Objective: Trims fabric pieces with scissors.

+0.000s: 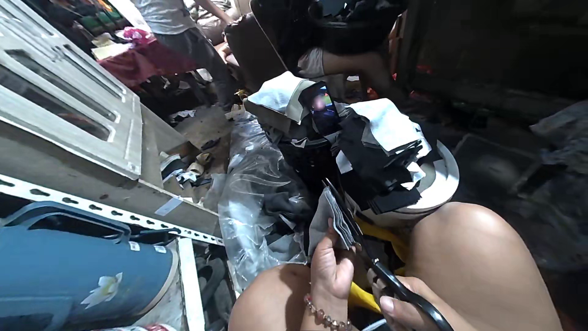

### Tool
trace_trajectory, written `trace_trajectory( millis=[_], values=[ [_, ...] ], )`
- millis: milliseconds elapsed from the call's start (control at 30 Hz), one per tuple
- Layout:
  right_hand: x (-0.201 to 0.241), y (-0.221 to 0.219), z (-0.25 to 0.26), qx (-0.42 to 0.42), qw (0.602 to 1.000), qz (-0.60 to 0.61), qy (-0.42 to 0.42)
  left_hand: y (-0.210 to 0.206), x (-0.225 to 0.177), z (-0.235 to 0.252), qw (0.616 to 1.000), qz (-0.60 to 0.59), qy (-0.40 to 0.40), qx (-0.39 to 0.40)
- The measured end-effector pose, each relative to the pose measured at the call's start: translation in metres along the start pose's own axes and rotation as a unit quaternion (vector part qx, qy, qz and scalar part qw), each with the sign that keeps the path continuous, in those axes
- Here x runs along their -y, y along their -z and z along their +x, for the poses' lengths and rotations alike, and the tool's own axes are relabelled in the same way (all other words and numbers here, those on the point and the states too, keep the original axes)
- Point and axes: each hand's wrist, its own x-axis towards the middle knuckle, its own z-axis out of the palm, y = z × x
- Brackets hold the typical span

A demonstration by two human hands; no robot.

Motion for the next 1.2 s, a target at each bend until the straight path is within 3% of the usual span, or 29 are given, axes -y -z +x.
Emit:
trace_trajectory(
  millis=[200, 300, 467, 600, 700, 833, 1000, 1200],
  values=[
    [0.001, 0.004, -0.011, -0.048, 0.999, 0.005, 0.022, 0.003, 0.001, 0.001, 0.999, -0.036, 0.007, 0.018],
    [0.010, 0.006, -0.016, -0.120, 0.991, 0.001, 0.056, 0.004, 0.001, 0.001, 0.999, -0.031, 0.022, 0.019],
    [0.046, 0.023, -0.023, -0.296, 0.947, -0.050, 0.114, 0.021, 0.004, 0.003, 0.990, 0.135, 0.021, 0.031],
    [0.041, 0.071, -0.022, -0.374, 0.900, -0.117, 0.191, 0.043, 0.014, 0.011, 0.960, 0.279, -0.011, 0.028],
    [0.043, 0.093, -0.023, -0.443, 0.867, -0.146, 0.176, 0.059, 0.020, 0.019, 0.933, 0.358, -0.016, 0.032],
    [0.050, 0.104, -0.015, -0.471, 0.869, -0.087, 0.126, 0.056, 0.016, 0.014, 0.925, 0.377, -0.015, 0.030],
    [0.064, 0.107, -0.005, -0.435, 0.897, 0.023, 0.074, -0.002, -0.010, 0.015, 0.908, 0.390, -0.125, 0.092],
    [0.059, 0.106, 0.003, -0.356, 0.930, -0.046, 0.078, -0.134, -0.052, -0.012, 0.840, 0.409, -0.253, 0.252]
  ],
)
